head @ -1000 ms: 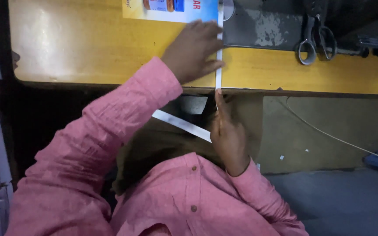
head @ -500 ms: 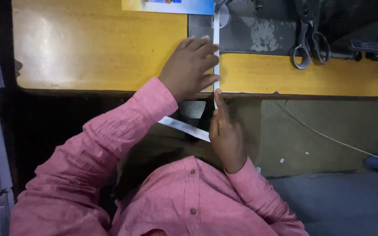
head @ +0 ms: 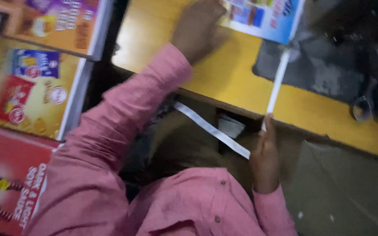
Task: The person uses a sewing machine to stitch a white strip of material onto the edges of various printed paper sheets. They feed the paper and strip under the needle, guiding them through the machine, and then remove the finished pieces.
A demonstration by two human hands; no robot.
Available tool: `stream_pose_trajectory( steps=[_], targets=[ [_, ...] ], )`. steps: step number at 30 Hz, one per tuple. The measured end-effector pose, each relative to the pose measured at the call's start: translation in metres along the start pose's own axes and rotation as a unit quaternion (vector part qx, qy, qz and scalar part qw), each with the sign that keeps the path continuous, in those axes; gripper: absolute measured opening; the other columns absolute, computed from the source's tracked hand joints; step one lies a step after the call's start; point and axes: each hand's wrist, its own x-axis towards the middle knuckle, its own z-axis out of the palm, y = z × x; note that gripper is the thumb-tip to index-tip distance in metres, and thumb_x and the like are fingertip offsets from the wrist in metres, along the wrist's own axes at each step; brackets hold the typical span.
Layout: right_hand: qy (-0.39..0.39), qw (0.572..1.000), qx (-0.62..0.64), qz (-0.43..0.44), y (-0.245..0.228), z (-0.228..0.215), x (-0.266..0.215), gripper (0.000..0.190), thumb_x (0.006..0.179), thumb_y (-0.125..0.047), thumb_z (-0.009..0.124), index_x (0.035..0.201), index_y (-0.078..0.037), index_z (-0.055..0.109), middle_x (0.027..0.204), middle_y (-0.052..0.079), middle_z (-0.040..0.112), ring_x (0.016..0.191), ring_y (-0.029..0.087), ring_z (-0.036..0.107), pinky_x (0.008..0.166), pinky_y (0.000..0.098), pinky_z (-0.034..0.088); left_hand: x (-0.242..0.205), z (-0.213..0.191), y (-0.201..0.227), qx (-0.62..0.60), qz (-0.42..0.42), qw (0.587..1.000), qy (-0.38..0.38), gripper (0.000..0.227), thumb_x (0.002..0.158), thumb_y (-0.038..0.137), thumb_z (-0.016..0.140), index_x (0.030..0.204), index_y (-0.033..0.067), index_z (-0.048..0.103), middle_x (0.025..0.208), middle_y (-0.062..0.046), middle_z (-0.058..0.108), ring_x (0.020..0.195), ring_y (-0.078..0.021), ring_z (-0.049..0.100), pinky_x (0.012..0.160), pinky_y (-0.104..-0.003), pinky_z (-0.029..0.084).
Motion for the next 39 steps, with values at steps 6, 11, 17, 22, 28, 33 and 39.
stream_pose_trajectory(
  steps=[6, 11, 17, 22, 28, 33, 39],
  targets=[
    [0.022, 0.999, 0.015, 0.043, -0.002, 0.003, 0.000, 0.054, 0.118, -0.019, 0.033, 0.170, -0.004, 0.037, 0.162, 0.013, 0.055, 0.097, 0.023, 0.062, 0.079, 0.0335, 0.049, -0.080, -0.112, -0.184, 0.281, -0.388, 0.862, -0.167, 0.054, 0.102, 0.066, 0.063, 0.095, 0.0139, 0.073, 0.084, -0.012, 0.071, 0.073, -0.0352, 0.066, 0.062, -0.051, 0.050],
    [0.023, 0.994, -0.067, 0.079, -0.015, -0.001, -0.005, 0.053, 0.120, -0.017, 0.039, 0.173, -0.013, 0.042, 0.072, 0.007, 0.055, 0.060, 0.019, 0.049, 0.055, 0.0353, 0.036, -0.105, -0.187, -0.114, 0.150, -0.485, 0.838, -0.202, 0.050, 0.099, 0.041, 0.084, 0.129, 0.0053, 0.066, 0.138, -0.019, 0.059, 0.115, -0.0392, 0.061, 0.097, -0.055, 0.054],
    [0.015, 0.997, -0.041, 0.068, -0.014, -0.001, -0.006, 0.053, 0.119, -0.014, 0.038, 0.171, -0.007, 0.040, 0.115, 0.017, 0.070, 0.075, 0.024, 0.060, 0.061, 0.0346, 0.045, -0.131, -0.181, -0.133, 0.190, -0.386, 0.891, -0.144, 0.050, 0.098, 0.033, 0.076, 0.135, -0.0002, 0.072, 0.124, -0.023, 0.072, 0.103, -0.0414, 0.070, 0.080, -0.052, 0.060],
    [0.015, 0.996, 0.039, 0.078, -0.011, -0.001, -0.001, 0.054, 0.117, -0.020, 0.034, 0.169, -0.006, 0.038, 0.145, 0.014, 0.064, 0.082, 0.023, 0.059, 0.071, 0.0366, 0.049, -0.114, -0.178, -0.127, 0.276, -0.292, 0.909, -0.113, 0.029, 0.096, 0.015, 0.057, 0.103, 0.0022, 0.081, 0.089, -0.020, 0.076, 0.072, -0.0424, 0.071, 0.060, -0.055, 0.057],
    [0.009, 0.974, 0.056, 0.220, -0.022, -0.007, 0.002, 0.063, 0.109, -0.046, 0.035, 0.170, -0.034, 0.042, 0.073, 0.000, 0.061, 0.065, 0.015, 0.058, 0.063, 0.0357, 0.046, -0.054, -0.101, -0.005, 0.168, -0.251, 0.940, -0.162, 0.022, 0.096, 0.012, 0.055, 0.095, 0.0027, 0.075, 0.082, -0.019, 0.071, 0.065, -0.0401, 0.070, 0.048, -0.053, 0.053],
    [0.057, 0.955, 0.245, 0.158, 0.010, 0.005, -0.001, 0.057, 0.113, -0.030, 0.044, 0.169, -0.020, 0.041, 0.072, 0.000, 0.055, 0.066, 0.010, 0.051, 0.071, 0.0279, 0.046, -0.037, 0.036, 0.128, 0.111, -0.188, 0.962, -0.165, 0.014, 0.089, 0.011, 0.062, 0.094, 0.0068, 0.074, 0.077, -0.010, 0.070, 0.067, -0.0347, 0.075, 0.051, -0.049, 0.060],
    [0.088, 0.942, 0.290, 0.147, -0.010, -0.005, 0.002, 0.050, 0.112, -0.028, 0.053, 0.160, -0.015, 0.053, 0.114, 0.017, 0.063, 0.101, 0.025, 0.060, 0.095, 0.0428, 0.046, -0.001, 0.055, 0.219, 0.234, -0.022, 0.919, -0.316, 0.017, 0.095, 0.020, 0.063, 0.103, 0.0160, 0.078, 0.087, 0.001, 0.069, 0.082, -0.0238, 0.073, 0.066, -0.039, 0.057]
  ],
)
